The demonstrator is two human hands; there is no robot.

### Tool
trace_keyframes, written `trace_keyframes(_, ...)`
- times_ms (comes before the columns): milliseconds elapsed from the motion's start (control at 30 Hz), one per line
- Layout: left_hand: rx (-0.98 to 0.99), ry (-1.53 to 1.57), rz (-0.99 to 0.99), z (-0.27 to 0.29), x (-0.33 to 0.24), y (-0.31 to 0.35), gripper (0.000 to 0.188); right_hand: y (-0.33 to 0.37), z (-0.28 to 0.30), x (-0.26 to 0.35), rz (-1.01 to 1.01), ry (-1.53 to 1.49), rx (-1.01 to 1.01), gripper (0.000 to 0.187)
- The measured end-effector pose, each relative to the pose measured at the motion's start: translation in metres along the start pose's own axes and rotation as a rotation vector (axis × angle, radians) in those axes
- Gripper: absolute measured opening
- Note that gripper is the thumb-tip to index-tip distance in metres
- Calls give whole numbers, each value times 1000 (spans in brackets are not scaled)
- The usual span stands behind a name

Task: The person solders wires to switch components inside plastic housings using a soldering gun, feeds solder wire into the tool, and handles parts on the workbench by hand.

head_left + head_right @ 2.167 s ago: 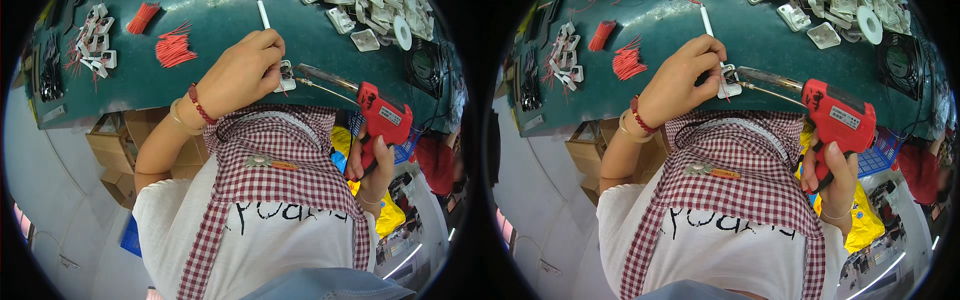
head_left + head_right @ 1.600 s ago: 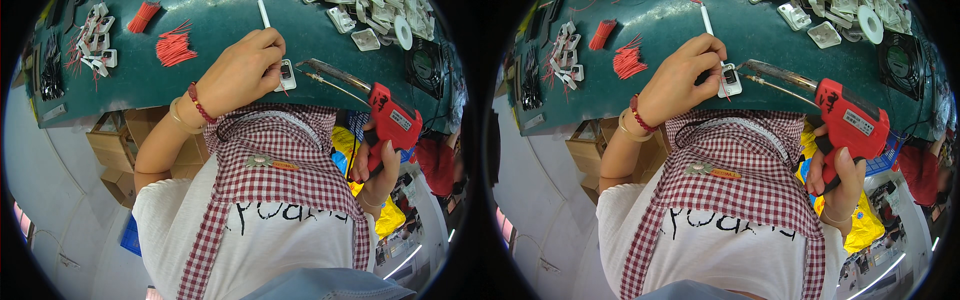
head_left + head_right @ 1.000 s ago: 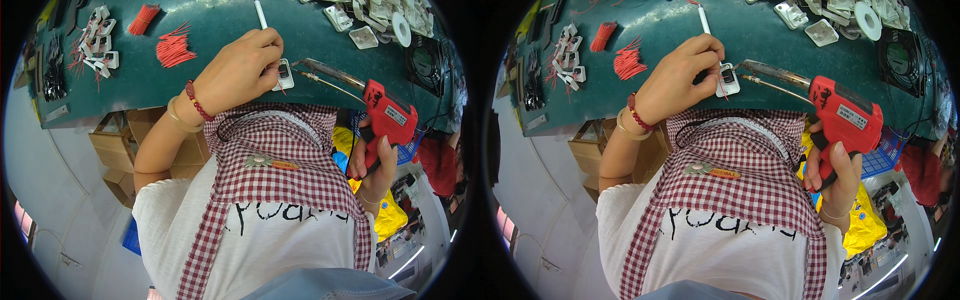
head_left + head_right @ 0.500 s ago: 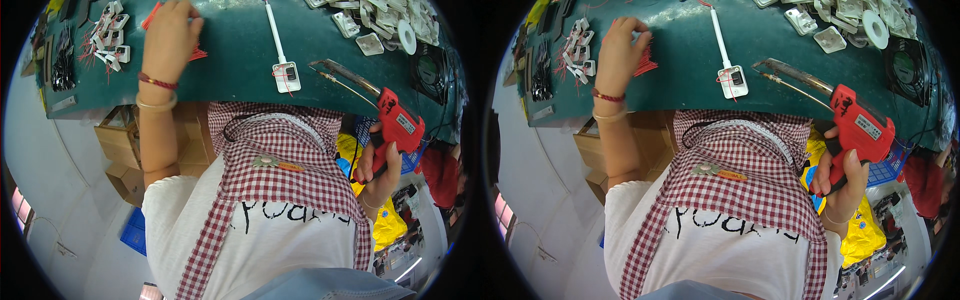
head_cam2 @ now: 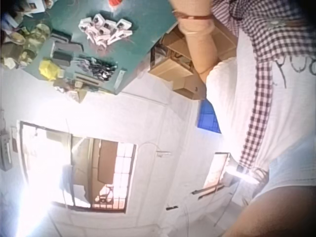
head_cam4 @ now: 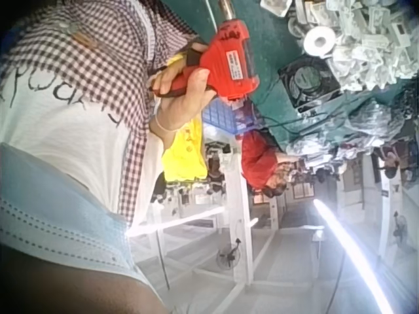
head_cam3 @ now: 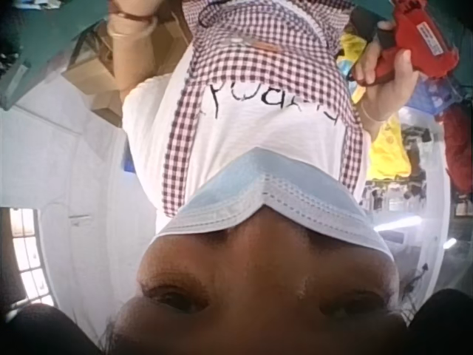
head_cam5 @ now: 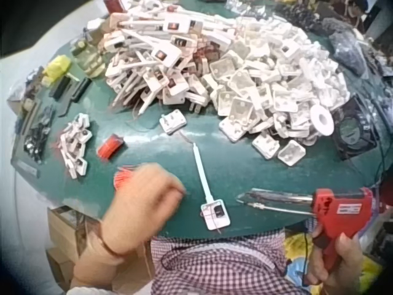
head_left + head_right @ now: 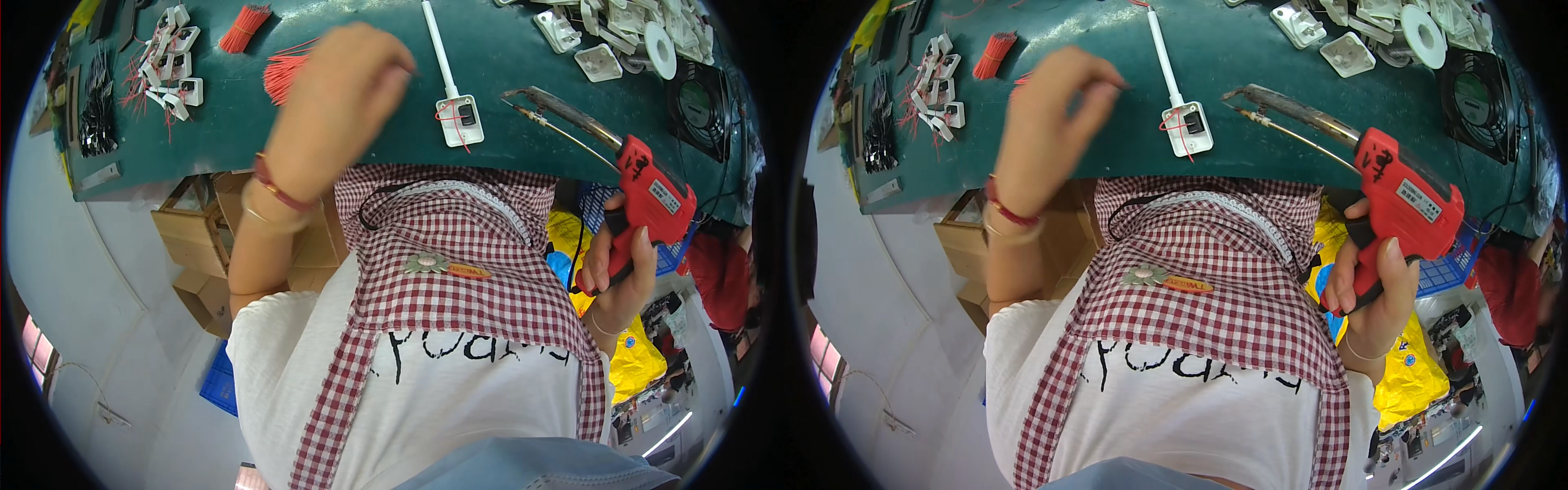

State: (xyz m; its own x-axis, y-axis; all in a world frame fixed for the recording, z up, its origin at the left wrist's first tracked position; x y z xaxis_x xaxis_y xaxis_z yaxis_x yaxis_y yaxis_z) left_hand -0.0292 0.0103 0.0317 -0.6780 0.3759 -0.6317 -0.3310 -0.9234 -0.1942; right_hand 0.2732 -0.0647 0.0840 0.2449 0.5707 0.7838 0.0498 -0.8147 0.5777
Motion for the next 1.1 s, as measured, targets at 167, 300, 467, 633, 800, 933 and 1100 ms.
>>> trace_keyframes(167, 13, 71, -94, -44, -27, 10, 16, 2, -4, -2, -12, 63, 10, 45)
trace_keyframes(300, -41, -5, -100, -55, -26, 16, 18, 6, -3, -2, -109, 68, 10, 47)
trace_keyframes(467, -13, -24, -104, -58, -26, 13, 17, 4, -1, -4, -139, 62, 31, 43)
trace_keyframes(633, 5, -2, -94, -57, -25, 14, 15, 4, 0, -6, -139, 62, 45, 40)
trace_keyframes(800, 22, 24, -67, -56, -24, 15, 14, 6, 0, -6, -167, 62, 23, 37)
trace_keyframes(933, 22, 35, -75, -56, -23, 15, 14, 6, 2, -7, -178, 65, 44, 36)
trace_keyframes(1100, 33, 48, -78, -56, -23, 14, 15, 9, 1, -7, -183, 70, 3, 36)
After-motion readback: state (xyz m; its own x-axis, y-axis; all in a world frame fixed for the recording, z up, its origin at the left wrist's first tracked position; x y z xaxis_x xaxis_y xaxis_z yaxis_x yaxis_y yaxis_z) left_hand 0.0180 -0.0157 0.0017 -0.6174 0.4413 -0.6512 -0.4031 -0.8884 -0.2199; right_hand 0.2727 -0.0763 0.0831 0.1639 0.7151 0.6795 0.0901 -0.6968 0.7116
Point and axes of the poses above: each hand's wrist, its own y-axis away from the middle knuckle, its own z-axis out of the back of the hand, x = y × z, the point moved 1 cm from there along -y, towards the middle knuckle, and after that the axes turned 6 degrees about -z, right-handed, at the moved point
